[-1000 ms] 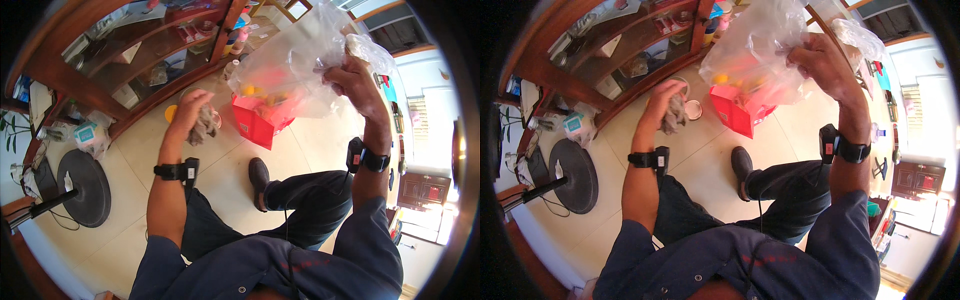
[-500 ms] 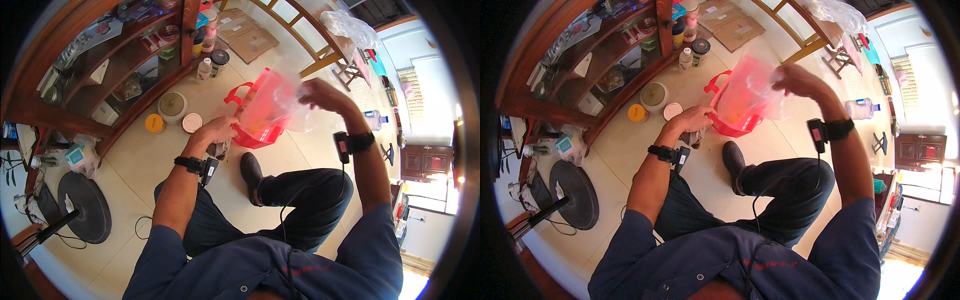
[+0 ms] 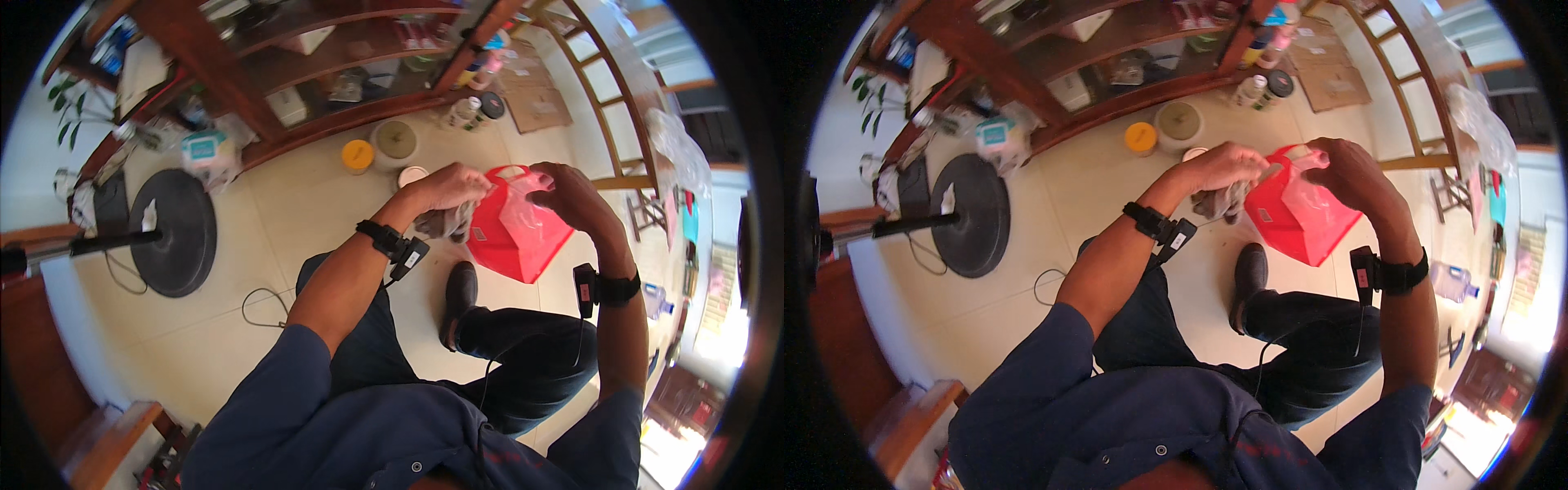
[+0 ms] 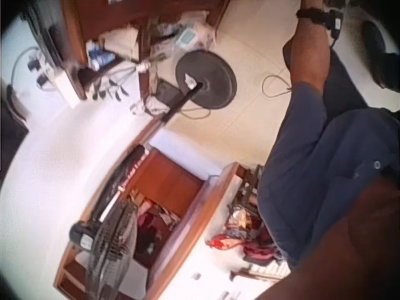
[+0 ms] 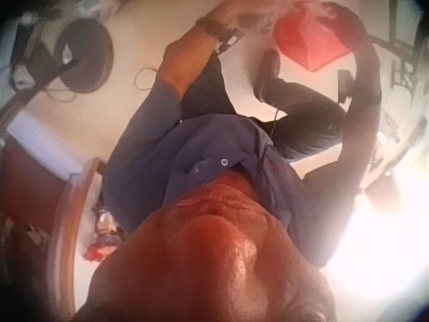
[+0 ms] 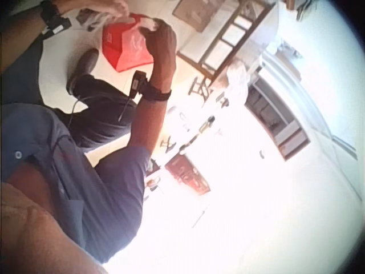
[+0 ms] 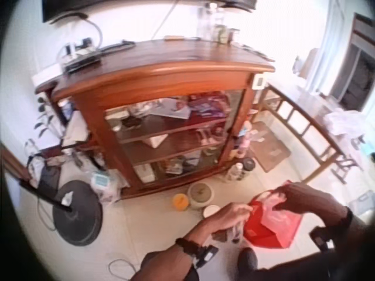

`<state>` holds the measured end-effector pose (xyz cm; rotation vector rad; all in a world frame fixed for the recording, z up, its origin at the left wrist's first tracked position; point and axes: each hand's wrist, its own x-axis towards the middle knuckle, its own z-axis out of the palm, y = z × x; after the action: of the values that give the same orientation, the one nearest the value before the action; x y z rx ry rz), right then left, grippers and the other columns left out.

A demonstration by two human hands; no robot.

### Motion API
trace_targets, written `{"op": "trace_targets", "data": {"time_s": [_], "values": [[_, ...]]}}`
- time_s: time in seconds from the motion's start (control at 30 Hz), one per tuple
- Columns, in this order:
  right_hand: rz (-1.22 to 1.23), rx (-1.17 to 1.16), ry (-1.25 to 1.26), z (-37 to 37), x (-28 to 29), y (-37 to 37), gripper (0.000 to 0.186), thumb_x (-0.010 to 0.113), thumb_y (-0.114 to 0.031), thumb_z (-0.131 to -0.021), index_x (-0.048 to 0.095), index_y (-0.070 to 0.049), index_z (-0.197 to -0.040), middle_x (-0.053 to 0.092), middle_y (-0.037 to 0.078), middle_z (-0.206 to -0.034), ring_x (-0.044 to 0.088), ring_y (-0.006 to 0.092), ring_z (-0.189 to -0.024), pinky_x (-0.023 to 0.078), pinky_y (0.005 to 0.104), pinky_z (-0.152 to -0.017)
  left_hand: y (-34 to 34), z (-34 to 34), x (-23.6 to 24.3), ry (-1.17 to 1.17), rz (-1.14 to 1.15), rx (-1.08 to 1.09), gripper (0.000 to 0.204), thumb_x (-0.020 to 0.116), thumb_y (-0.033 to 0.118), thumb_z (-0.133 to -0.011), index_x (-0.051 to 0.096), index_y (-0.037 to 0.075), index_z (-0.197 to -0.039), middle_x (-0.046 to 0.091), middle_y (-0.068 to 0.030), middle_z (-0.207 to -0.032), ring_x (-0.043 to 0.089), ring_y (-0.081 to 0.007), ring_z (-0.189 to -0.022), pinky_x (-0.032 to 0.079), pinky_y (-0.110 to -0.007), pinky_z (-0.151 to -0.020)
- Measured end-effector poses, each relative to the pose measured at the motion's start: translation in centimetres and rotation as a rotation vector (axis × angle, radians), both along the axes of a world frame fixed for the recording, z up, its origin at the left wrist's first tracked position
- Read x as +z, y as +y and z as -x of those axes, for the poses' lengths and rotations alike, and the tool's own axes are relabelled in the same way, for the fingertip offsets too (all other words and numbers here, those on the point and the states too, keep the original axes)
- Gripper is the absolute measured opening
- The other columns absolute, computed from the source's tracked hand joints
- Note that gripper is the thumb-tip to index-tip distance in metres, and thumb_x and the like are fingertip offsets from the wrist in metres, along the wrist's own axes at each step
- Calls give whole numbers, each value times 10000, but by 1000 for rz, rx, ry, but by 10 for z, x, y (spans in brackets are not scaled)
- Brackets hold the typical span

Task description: The person wipes a wooden cabinet and a standing fan with a cloth, then moves to the kitchen to rinse the cloth under a tap. The person also briefly handles a plastic bag and a jar on the floor.

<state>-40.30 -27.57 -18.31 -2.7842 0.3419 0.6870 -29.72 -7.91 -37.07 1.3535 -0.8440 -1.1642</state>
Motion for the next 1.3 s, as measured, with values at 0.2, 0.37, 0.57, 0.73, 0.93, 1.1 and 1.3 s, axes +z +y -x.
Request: {"op": "trace_targets", "data": {"time_s": [0.2,0.37,0.57,0.73,0.93,1.1,1.3], "values": [[-562,-186,143,-54,-40,89,861,860,-363,-810,475,-30,-1504,714,190,-1175,678,233,-1069,522,376,-941,55,-35,12,745,239,602,226,634,278,-993,688,59,-1006,722,-89,-1029,694,-196,-919,559,-370,-850],[-723,-24,-246,-92,-74,152,583,793,-195,-879,570,28,-1369,700,101,-1166,661,174,-1006,537,334,-893,111,-54,24,948,482,683,285,627,275,-987,663,67,-1179,714,-91,-1107,688,-260,-1034,564,-432,-909],[-701,37,-248,-133,-23,190,350,728,-262,-901,738,36,-1083,739,75,-863,657,144,-753,537,332,-733,170,-64,48,873,552,614,398,607,388,-1026,628,86,-1284,685,-80,-1236,680,-223,-1061,566,-407,-897],[-1011,-208,-249,-158,-11,206,326,717,-343,-946,766,-26,-1001,711,7,-821,642,125,-714,505,314,-665,184,-62,68,584,688,696,422,589,402,-1062,632,54,-1296,715,-49,-1150,705,-154,-976,583,-328,-827],[-1780,-433,60,-157,-12,226,399,617,-371,-1035,638,-20,-1222,712,120,-1162,681,252,-1058,555,395,-936,223,-56,90,531,536,851,417,600,353,-1065,639,9,-1297,712,-71,-1182,698,-142,-1009,579,-308,-877],[-1853,-327,102,-168,34,235,417,605,-385,-1034,638,-25,-1241,715,124,-1174,705,245,-985,596,374,-793,246,-42,142,341,455,1048,341,598,376,-1061,606,62,-1193,696,-28,-1022,682,-114,-896,551,-291,-736],[-1815,-163,-699,-177,137,201,446,579,-444,-1037,660,-45,-1219,745,84,-984,700,194,-784,572,300,-640,282,-13,197,139,319,1182,232,574,298,-1071,591,67,-1069,659,-51,-821,681,-160,-751,464,-268,-574]]}}
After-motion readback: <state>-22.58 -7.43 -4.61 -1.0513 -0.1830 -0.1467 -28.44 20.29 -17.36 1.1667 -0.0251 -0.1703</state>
